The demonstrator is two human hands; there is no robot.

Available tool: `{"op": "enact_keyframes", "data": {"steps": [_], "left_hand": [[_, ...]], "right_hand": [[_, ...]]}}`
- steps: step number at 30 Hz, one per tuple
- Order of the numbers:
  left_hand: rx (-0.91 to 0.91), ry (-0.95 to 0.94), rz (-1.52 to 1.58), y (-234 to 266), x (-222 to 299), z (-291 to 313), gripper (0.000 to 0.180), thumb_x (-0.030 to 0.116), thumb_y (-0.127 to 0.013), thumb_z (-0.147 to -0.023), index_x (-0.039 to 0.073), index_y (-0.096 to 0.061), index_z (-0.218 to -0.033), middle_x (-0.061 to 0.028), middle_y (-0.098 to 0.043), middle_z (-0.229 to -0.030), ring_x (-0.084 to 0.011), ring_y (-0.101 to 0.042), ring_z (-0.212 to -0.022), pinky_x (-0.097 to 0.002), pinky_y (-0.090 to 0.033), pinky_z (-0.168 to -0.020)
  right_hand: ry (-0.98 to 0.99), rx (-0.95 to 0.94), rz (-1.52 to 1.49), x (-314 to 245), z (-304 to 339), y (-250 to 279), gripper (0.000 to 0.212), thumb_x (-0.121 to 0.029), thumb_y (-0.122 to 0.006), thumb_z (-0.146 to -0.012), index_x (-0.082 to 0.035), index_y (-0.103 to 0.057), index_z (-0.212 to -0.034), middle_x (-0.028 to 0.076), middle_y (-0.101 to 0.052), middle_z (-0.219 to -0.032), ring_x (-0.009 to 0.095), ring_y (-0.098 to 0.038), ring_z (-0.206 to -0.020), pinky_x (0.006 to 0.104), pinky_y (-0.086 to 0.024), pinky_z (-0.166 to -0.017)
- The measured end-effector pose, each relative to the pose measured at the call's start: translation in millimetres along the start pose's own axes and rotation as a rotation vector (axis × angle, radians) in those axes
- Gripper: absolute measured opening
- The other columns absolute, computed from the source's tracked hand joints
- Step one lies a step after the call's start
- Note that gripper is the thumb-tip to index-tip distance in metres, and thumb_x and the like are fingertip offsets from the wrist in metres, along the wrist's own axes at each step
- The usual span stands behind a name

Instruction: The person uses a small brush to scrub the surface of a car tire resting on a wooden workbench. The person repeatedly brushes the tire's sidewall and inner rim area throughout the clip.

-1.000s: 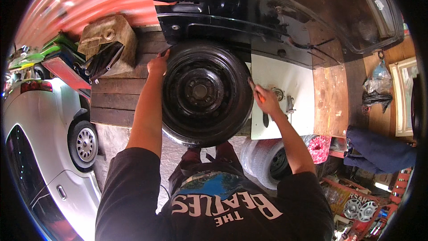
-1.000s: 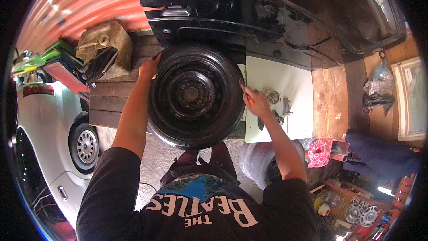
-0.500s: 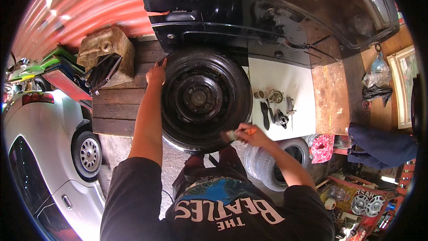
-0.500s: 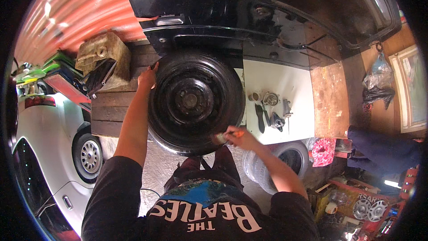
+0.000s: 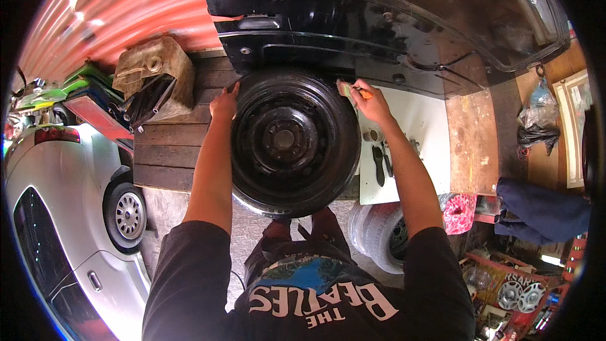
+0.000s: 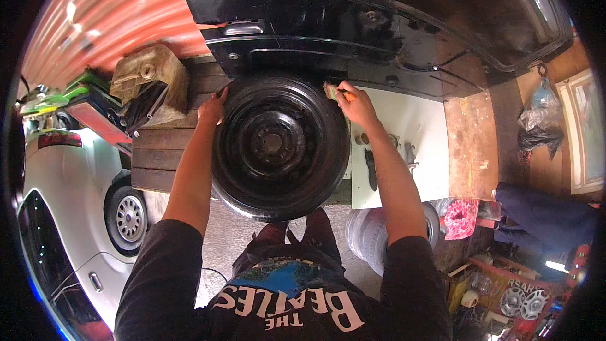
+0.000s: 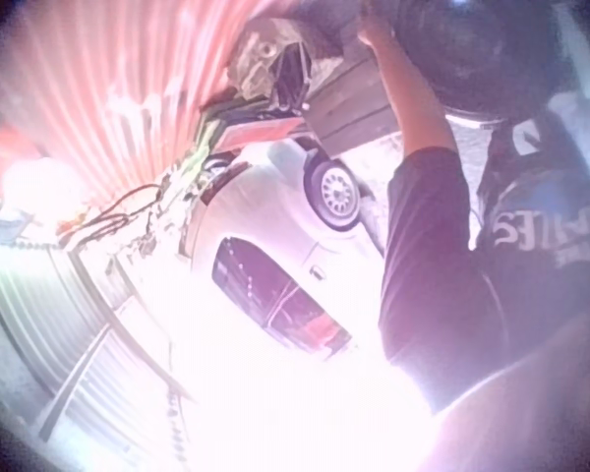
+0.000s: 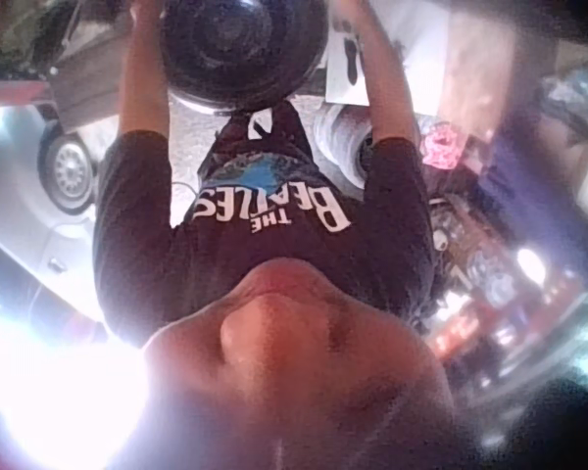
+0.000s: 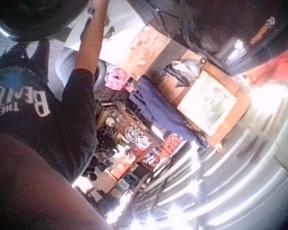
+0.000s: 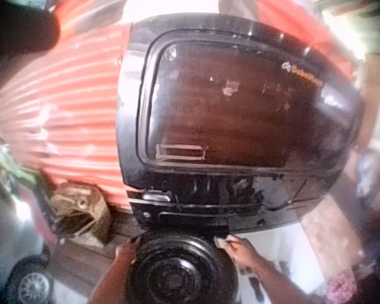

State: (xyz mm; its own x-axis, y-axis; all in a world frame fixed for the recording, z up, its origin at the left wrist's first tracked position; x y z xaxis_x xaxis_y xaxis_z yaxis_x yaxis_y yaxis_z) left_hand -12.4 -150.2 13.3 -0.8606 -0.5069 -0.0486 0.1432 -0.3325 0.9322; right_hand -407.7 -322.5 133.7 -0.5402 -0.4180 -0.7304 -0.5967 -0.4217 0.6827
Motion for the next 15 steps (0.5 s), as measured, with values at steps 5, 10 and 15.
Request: {"op": "enact_keyframes", "data": {"steps": [5, 10, 15], "left_hand": [[-0.026, 0.012, 0.018, 5.4, -1.3, 7.6, 0.082, 0.009, -0.050, -0.096, 0.046, -0.014, -0.160, -0.0108, -0.034, -0.163, -0.0332, -0.063, -0.124, -0.0455, -0.055, -0.098], [-0.070, 0.017, 0.028, 3.1, -3.6, 8.7, 0.081, 0.008, -0.049, -0.097, 0.046, -0.014, -0.160, -0.0107, -0.033, -0.164, -0.0325, -0.063, -0.124, -0.0461, -0.055, -0.099], [-0.055, 0.033, 0.019, -2.8, -0.3, 0.0, 0.077, 0.011, -0.045, -0.099, 0.048, -0.015, -0.159, -0.0092, -0.032, -0.164, -0.0322, -0.064, -0.122, -0.0453, -0.055, -0.098]], "right_hand": [[0.016, 0.097, 0.012, 15.8, 34.4, -6.8, 0.014, -0.021, -0.059, -0.101, -0.007, -0.056, -0.102, 0.020, -0.066, -0.079, 0.046, -0.065, -0.074, 0.0459, -0.052, -0.066], [0.137, 0.213, 0.153, 25.3, 152.8, -12.4, 0.011, -0.015, -0.058, -0.101, -0.006, -0.054, -0.095, 0.011, -0.060, -0.067, 0.020, -0.061, -0.060, 0.0335, -0.047, -0.059], [-0.338, -0.089, -0.315, 39.6, 241.4, -46.5, 0.015, -0.016, -0.062, -0.100, -0.006, -0.055, -0.091, 0.007, -0.058, -0.063, 0.012, -0.054, -0.055, 0.0318, -0.041, -0.051]]}}
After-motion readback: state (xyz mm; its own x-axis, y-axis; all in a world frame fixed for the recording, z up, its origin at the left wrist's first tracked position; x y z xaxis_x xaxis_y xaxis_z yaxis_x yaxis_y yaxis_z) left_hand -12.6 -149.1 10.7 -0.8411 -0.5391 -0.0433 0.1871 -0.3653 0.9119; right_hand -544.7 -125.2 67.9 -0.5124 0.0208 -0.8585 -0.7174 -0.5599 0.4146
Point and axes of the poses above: each hand's wrist, its own z-axis away from the middle knuckle, its own y-axis out of the back of the hand, x = y × z, the point moved 8 cm from there along -z, towards the middle knuckle
